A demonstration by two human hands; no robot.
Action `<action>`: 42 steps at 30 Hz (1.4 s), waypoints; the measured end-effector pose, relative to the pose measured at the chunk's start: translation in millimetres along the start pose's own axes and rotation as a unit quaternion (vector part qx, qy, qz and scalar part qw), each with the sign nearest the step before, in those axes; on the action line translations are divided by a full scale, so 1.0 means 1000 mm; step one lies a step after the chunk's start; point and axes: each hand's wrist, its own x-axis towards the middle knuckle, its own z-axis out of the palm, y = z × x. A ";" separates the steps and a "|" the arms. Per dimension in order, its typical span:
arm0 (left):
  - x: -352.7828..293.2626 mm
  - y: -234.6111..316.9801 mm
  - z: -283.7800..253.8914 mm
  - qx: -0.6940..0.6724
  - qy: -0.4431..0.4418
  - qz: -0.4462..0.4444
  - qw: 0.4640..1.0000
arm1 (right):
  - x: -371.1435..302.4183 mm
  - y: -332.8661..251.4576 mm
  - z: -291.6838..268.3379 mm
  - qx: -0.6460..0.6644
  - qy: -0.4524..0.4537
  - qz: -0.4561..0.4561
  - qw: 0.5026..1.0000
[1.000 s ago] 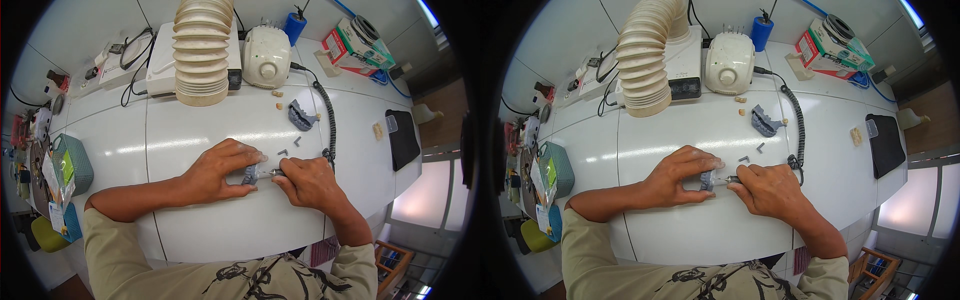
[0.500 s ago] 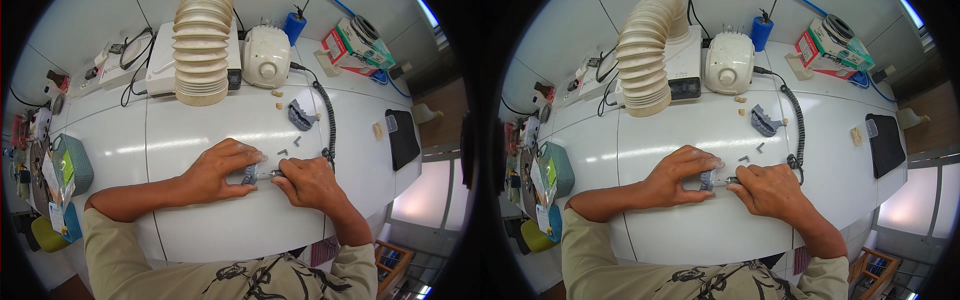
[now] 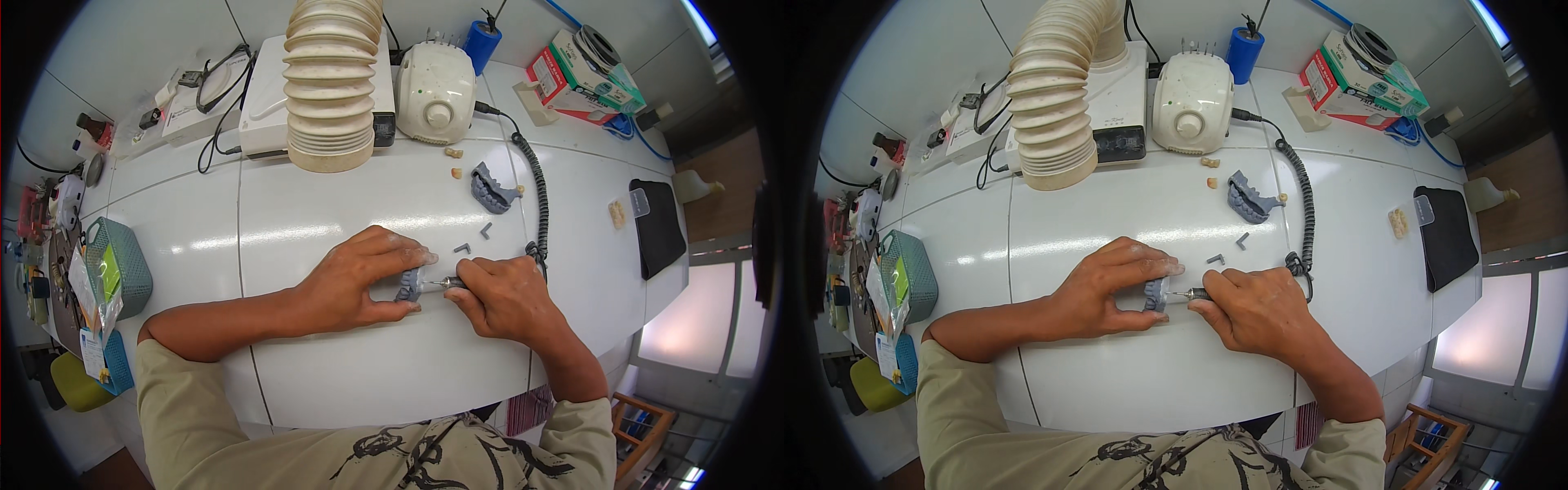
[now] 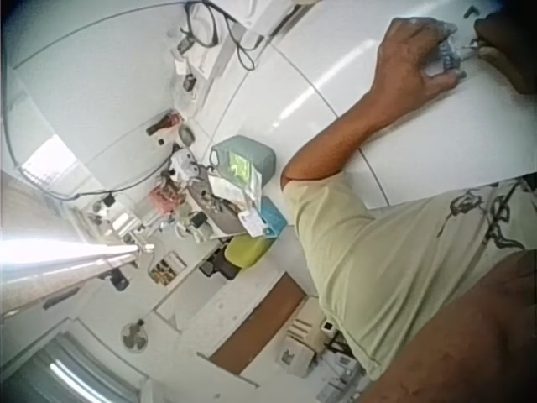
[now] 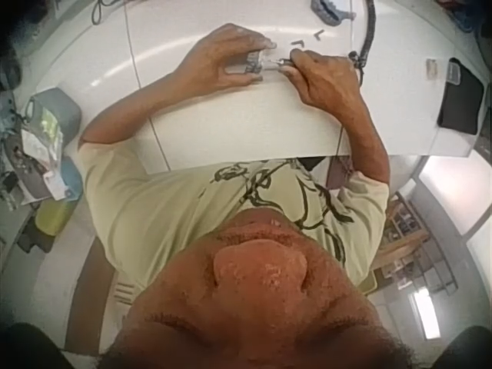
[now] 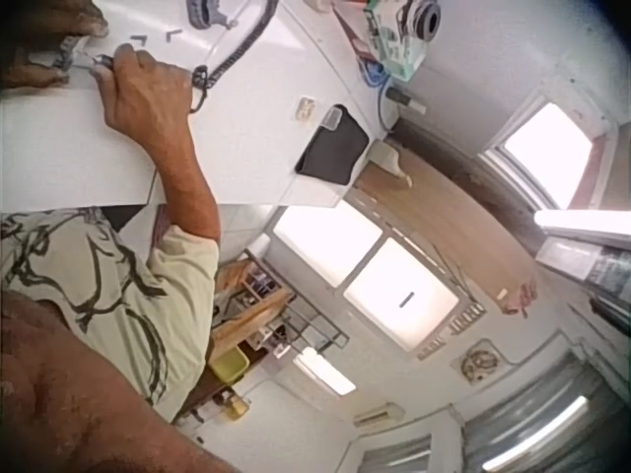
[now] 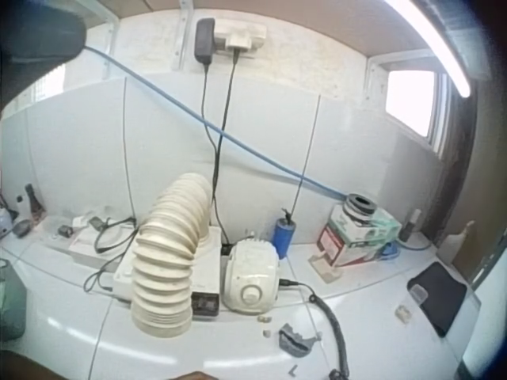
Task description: Trimming and shaping a dental prosthetic model using a handheld rotary tool.
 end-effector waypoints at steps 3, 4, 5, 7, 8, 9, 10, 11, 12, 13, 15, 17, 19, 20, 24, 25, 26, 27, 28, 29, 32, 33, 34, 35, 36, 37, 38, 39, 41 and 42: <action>-0.001 -0.001 0.002 0.002 0.003 0.005 1.000 | 0.001 -0.001 -0.003 -0.002 -0.006 -0.012 1.000; -0.001 -0.001 0.003 0.003 0.007 0.010 1.000 | 0.001 0.000 -0.003 -0.003 -0.005 -0.013 1.000; -0.001 -0.002 0.003 0.005 0.009 0.011 1.000 | -0.001 0.001 -0.003 0.003 -0.004 -0.008 1.000; -0.002 -0.004 0.005 0.050 0.036 0.047 0.997 | -0.002 0.003 -0.002 0.008 -0.001 -0.006 1.000; -0.001 -0.003 0.006 0.052 0.039 0.047 0.997 | -0.002 0.002 -0.002 0.001 0.007 -0.002 1.000; -0.002 -0.003 0.007 0.058 0.043 0.046 0.996 | -0.002 0.002 -0.001 -0.005 0.015 0.002 1.000; -0.003 -0.003 0.008 0.063 0.047 0.046 0.996 | -0.002 0.002 0.001 -0.005 0.016 -0.001 1.000; -0.004 -0.004 0.008 0.066 0.049 0.045 0.996 | -0.002 0.002 0.003 -0.012 0.026 -0.001 1.000; -0.005 -0.003 0.008 0.067 0.050 0.042 0.996 | -0.002 0.001 0.004 -0.019 0.037 0.000 0.999; -0.006 -0.003 0.008 0.068 0.050 0.039 0.996 | -0.002 0.000 0.004 -0.020 0.038 -0.002 0.999; -0.007 0.001 0.005 0.084 0.040 0.036 0.995 | 0.000 -0.001 0.001 -0.023 0.020 0.006 1.000; -0.008 0.002 0.002 0.101 0.029 0.034 0.994 | 0.002 -0.002 0.001 -0.024 0.014 0.010 1.000; -0.006 0.005 0.001 0.076 0.033 0.025 0.996 | 0.000 -0.002 -0.001 -0.022 0.011 0.019 1.000; -0.005 0.005 0.002 0.079 0.028 0.028 0.996 | -0.001 0.000 -0.004 -0.025 0.009 0.025 0.999; -0.002 0.000 -0.002 0.117 0.079 0.053 0.989 | 0.001 0.007 -0.007 -0.011 0.007 0.068 0.998; 0.000 0.000 -0.004 0.116 0.096 0.067 0.986 | 0.001 0.009 -0.008 -0.006 0.019 0.078 0.997; 0.000 0.001 -0.004 0.121 0.082 0.073 0.987 | 0.000 0.011 -0.010 -0.010 0.014 0.086 0.996; 0.000 0.002 -0.003 0.144 0.118 0.096 0.978 | 0.001 0.014 -0.011 -0.012 0.009 0.091 0.996; 0.001 0.003 -0.004 0.167 0.155 0.120 0.966 | 0.003 0.011 -0.016 0.003 -0.012 0.116 0.993; 0.003 0.003 -0.007 0.171 0.142 0.126 0.967 | 0.002 0.011 -0.018 0.010 -0.001 0.123 0.992; 0.009 -0.006 -0.004 0.261 0.082 -0.010 0.962 | -0.001 0.016 -0.017 0.012 -0.022 0.134 0.991; 0.009 -0.003 -0.006 0.265 0.076 -0.007 0.961 | -0.001 0.016 -0.018 0.015 -0.029 0.136 0.990; 0.010 -0.002 -0.008 0.258 0.109 0.022 0.960 | -0.002 0.016 -0.018 0.017 -0.037 0.136 0.990; 0.010 0.000 -0.009 0.250 0.142 0.051 0.957 | -0.002 0.016 -0.019 0.020 -0.033 0.138 0.990; 0.010 -0.001 -0.010 0.253 0.139 0.052 0.956 | -0.002 0.016 -0.019 0.021 -0.033 0.135 0.990; 0.009 -0.004 -0.010 0.254 0.108 0.028 0.961 | -0.001 0.016 -0.019 0.022 -0.034 0.132 0.990; 0.009 -0.005 -0.010 0.255 0.079 0.004 0.964 | -0.001 0.016 -0.018 0.023 -0.031 0.132 0.990; 0.009 -0.005 -0.011 0.255 0.076 0.005 0.964 | -0.001 0.017 -0.017 0.024 -0.028 0.129 0.991; 0.009 -0.006 -0.013 0.253 0.101 0.032 0.962 | -0.001 0.017 -0.016 0.025 -0.025 0.127 0.991; 0.009 -0.006 -0.013 0.254 0.100 0.032 0.961 | -0.001 0.017 -0.018 0.030 -0.029 0.131 0.991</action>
